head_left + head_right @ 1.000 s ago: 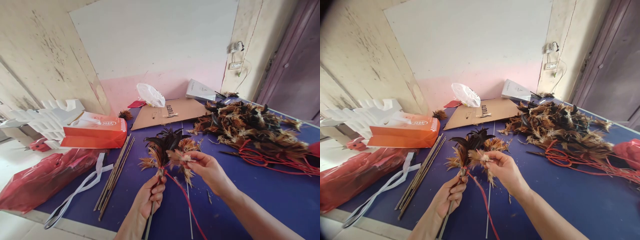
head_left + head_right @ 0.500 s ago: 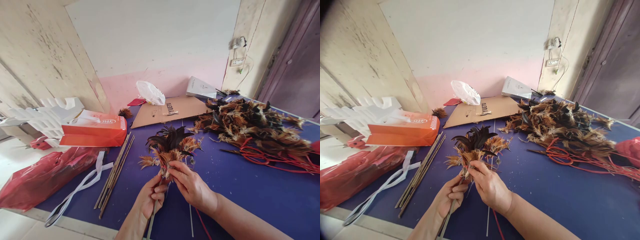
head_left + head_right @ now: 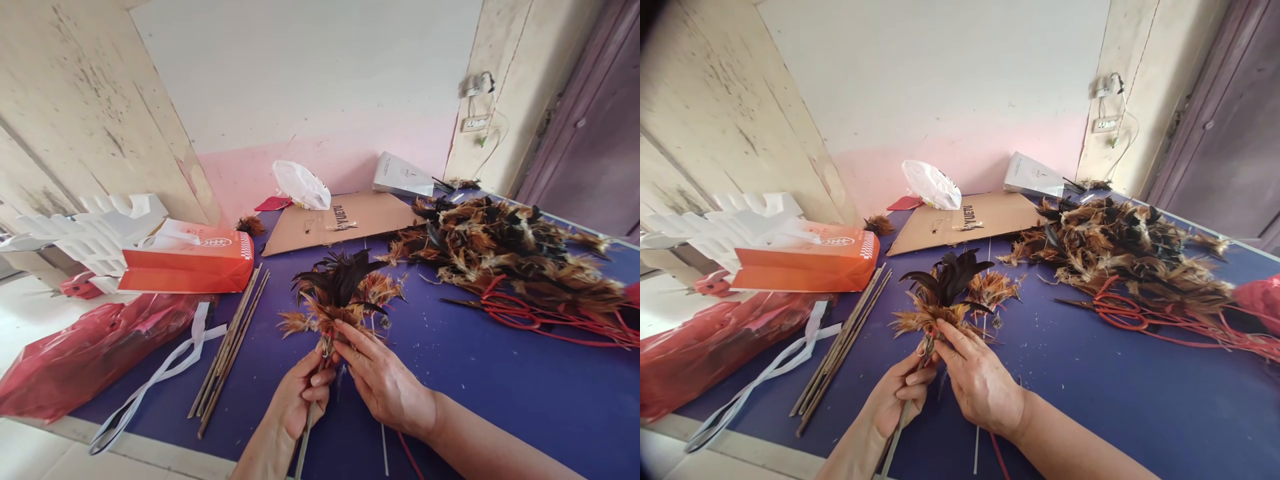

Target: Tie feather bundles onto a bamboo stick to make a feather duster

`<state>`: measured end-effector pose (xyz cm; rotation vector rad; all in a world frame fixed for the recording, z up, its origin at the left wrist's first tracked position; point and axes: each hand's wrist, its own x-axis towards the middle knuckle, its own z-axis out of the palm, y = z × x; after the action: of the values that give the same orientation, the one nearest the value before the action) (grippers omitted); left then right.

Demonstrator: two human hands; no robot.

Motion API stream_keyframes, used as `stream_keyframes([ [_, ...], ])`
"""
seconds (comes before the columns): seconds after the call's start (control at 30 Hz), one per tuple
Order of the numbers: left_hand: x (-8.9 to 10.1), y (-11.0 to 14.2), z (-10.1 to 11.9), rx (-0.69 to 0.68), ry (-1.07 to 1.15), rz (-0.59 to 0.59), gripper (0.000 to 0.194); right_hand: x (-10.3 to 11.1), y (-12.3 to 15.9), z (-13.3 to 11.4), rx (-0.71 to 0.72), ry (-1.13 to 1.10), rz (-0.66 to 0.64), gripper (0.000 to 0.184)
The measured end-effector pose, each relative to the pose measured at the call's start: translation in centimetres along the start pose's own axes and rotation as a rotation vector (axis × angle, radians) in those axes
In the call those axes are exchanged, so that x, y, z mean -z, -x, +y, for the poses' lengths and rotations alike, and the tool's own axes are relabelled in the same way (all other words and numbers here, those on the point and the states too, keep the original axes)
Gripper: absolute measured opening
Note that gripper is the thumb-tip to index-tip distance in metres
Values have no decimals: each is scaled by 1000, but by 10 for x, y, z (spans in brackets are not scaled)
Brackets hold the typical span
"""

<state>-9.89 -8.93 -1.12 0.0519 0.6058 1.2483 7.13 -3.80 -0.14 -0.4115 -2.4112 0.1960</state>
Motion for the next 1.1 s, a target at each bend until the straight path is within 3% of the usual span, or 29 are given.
stream_keyframes([
  [0.13,-1,0,0,-80,-51,25,26,1,5,-5,-149,-56,176,29],
  [0.23,-1,0,-1,-155,-137,33,19,0,1,-7,-391,-180,196,11],
  [0.33,0,-1,-5,-195,-229,0,6,-4,-9,-5,-664,-413,191,19],
  [0.4,0,-1,-7,-198,-274,-16,10,-8,-15,-4,-745,-659,209,23],
  [0.5,0,-1,-8,-187,-327,-40,14,-10,-19,-4,-758,-939,237,23],
  [0.63,-2,1,-9,-166,-372,-74,15,-9,-19,-5,-754,-1130,262,21],
  [0.87,-2,1,-11,-175,-415,-83,15,-5,-18,-6,-796,-1237,267,20],
  [1.1,2,1,-8,-121,-369,-125,16,3,-20,-5,-634,-1455,160,12],
])
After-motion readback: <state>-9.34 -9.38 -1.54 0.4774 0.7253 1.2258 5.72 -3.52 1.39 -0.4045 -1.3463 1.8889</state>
